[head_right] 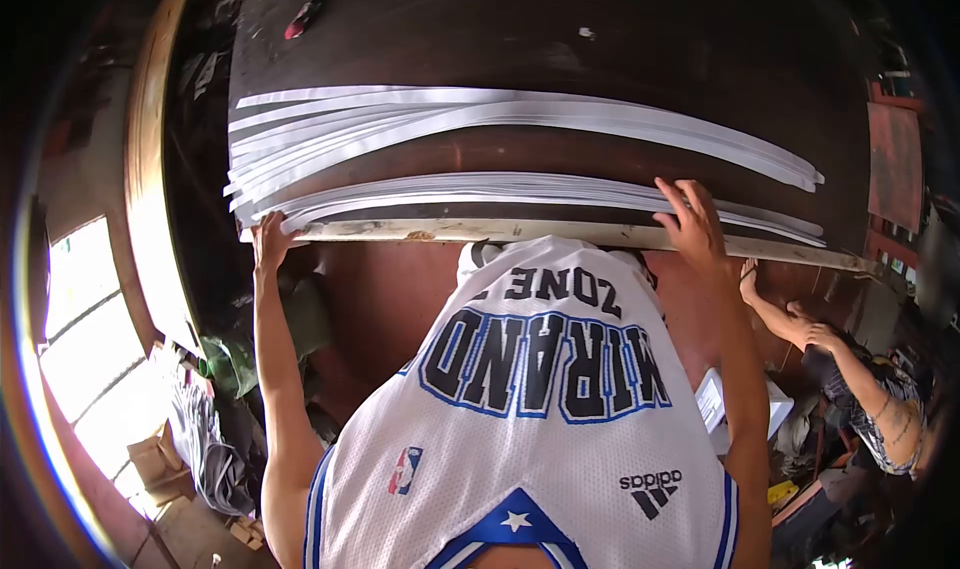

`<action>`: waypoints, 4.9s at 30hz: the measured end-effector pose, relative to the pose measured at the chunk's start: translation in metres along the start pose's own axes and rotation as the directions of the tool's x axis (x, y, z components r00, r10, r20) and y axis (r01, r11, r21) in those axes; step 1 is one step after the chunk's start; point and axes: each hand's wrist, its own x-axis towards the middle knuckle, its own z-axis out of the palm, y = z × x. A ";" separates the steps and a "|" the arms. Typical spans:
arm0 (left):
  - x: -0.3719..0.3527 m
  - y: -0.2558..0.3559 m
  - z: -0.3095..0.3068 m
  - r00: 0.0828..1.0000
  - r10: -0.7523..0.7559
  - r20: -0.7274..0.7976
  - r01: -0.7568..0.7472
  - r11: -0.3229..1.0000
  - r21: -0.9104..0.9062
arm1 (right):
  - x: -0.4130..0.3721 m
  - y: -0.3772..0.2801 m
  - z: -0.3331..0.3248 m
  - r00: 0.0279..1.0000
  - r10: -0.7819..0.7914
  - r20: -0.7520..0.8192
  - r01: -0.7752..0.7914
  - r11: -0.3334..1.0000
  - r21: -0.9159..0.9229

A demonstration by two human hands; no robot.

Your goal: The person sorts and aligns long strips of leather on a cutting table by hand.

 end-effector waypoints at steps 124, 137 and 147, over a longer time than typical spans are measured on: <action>0.082 0.404 -0.037 0.666 0.636 -0.390 -0.715 0.693 -0.090 | 0.058 -0.050 0.054 0.972 -0.181 -0.152 0.186 0.982 0.018; 0.083 0.404 -0.041 0.687 0.623 -0.374 -0.719 0.656 -0.228 | 0.074 -0.039 0.049 0.991 -0.124 -0.044 0.121 0.991 -0.057; 0.081 0.411 -0.049 0.678 0.639 -0.363 -0.734 0.575 -0.360 | 0.074 -0.042 0.047 0.994 -0.106 0.015 0.106 0.994 -0.017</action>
